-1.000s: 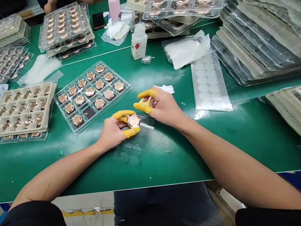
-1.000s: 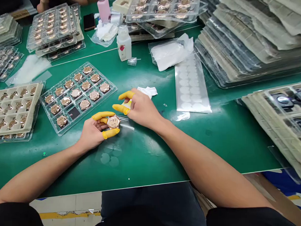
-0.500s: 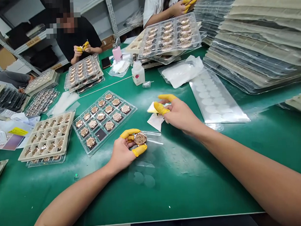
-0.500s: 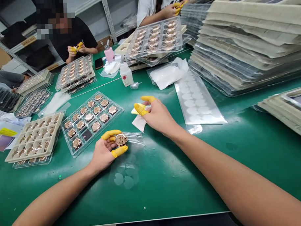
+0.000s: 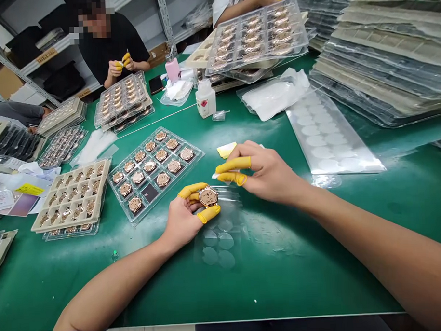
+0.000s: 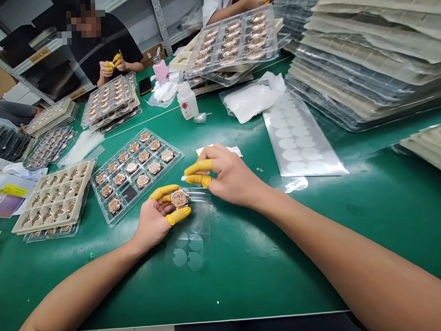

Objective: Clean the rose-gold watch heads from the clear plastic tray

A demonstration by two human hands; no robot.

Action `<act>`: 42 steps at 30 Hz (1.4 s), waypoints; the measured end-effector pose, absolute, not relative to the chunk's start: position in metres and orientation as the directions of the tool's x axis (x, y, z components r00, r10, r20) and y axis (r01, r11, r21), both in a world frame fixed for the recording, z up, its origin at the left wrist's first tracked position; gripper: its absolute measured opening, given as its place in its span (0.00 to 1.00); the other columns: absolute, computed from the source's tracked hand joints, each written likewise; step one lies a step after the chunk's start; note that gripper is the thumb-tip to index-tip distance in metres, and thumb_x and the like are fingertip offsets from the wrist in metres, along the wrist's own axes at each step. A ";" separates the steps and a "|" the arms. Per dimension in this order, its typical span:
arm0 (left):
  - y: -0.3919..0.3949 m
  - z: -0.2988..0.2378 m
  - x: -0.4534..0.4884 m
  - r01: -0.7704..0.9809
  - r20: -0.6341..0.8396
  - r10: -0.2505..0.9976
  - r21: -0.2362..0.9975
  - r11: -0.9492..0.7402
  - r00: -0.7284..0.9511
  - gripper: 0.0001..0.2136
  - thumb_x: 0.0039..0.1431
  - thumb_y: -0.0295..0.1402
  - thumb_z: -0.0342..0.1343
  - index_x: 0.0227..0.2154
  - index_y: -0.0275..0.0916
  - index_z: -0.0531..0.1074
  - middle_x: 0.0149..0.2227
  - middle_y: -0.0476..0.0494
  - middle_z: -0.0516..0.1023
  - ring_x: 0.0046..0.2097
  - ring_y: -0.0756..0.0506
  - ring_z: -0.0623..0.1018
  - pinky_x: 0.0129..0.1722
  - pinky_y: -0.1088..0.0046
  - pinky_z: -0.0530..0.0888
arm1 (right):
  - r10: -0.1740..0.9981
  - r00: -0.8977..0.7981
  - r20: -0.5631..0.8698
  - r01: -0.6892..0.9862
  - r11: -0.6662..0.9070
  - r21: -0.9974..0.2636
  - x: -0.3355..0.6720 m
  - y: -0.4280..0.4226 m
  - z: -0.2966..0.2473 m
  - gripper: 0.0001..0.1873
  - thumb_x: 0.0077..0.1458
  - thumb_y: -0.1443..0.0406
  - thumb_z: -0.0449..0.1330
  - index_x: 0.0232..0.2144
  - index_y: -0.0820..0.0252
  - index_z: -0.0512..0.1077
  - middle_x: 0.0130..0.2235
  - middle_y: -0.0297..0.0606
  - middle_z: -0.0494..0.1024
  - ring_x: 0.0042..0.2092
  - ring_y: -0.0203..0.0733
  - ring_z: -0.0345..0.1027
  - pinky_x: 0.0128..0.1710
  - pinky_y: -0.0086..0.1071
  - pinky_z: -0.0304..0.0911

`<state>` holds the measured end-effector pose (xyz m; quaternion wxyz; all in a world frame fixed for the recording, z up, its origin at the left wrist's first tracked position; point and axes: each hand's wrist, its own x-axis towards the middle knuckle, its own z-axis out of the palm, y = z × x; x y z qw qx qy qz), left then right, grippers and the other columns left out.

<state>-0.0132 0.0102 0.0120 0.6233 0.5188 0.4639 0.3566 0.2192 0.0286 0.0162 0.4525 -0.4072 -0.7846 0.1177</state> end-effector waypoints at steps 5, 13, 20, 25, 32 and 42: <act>0.011 0.011 -0.014 0.028 -0.201 0.914 0.979 0.204 0.353 0.30 0.41 0.29 0.80 0.50 0.38 0.77 0.45 0.43 0.86 0.45 0.47 0.86 0.53 0.69 0.83 | 0.629 -0.394 0.670 0.493 0.760 -0.423 0.199 0.016 0.015 0.05 0.67 0.67 0.64 0.38 0.61 0.81 0.34 0.39 0.76 0.35 0.39 0.63 0.33 0.34 0.61; 0.011 0.007 -0.015 0.069 -0.187 0.908 0.982 0.173 0.375 0.30 0.44 0.30 0.78 0.51 0.38 0.76 0.48 0.42 0.87 0.48 0.46 0.87 0.55 0.68 0.83 | 0.625 -0.376 0.684 0.374 0.778 -0.506 0.195 0.020 0.007 0.03 0.63 0.69 0.67 0.39 0.59 0.81 0.34 0.36 0.76 0.36 0.37 0.66 0.34 0.31 0.63; 0.012 0.005 -0.012 0.005 -0.183 0.910 0.981 0.195 0.371 0.33 0.41 0.32 0.80 0.53 0.38 0.75 0.49 0.41 0.86 0.49 0.45 0.87 0.56 0.66 0.83 | 0.662 -0.409 0.628 0.417 0.748 -0.516 0.203 0.016 0.010 0.03 0.63 0.68 0.68 0.37 0.57 0.82 0.35 0.36 0.77 0.36 0.37 0.67 0.35 0.33 0.63; 0.013 0.006 -0.011 0.017 -0.144 0.909 0.989 0.150 0.391 0.31 0.43 0.32 0.79 0.51 0.38 0.75 0.46 0.43 0.85 0.46 0.46 0.86 0.53 0.68 0.84 | 0.777 -0.409 0.478 0.432 0.626 -0.649 0.208 0.011 0.018 0.08 0.63 0.66 0.67 0.44 0.52 0.84 0.42 0.39 0.79 0.40 0.40 0.72 0.38 0.36 0.67; 0.013 0.001 -0.013 0.017 -0.027 0.903 1.000 0.022 0.430 0.28 0.48 0.28 0.74 0.54 0.41 0.75 0.45 0.46 0.85 0.46 0.48 0.85 0.51 0.71 0.83 | 0.965 -0.244 0.097 0.503 0.211 -0.838 0.208 0.006 0.034 0.22 0.53 0.56 0.75 0.48 0.56 0.82 0.35 0.36 0.79 0.33 0.39 0.68 0.32 0.34 0.63; 0.014 0.000 -0.013 0.042 -0.028 0.904 0.999 0.011 0.428 0.26 0.48 0.29 0.73 0.52 0.41 0.76 0.42 0.47 0.85 0.43 0.48 0.85 0.50 0.71 0.83 | 0.959 -0.199 0.201 0.340 0.260 -0.904 0.204 0.002 0.037 0.19 0.58 0.46 0.71 0.36 0.55 0.80 0.37 0.38 0.81 0.36 0.41 0.71 0.35 0.37 0.67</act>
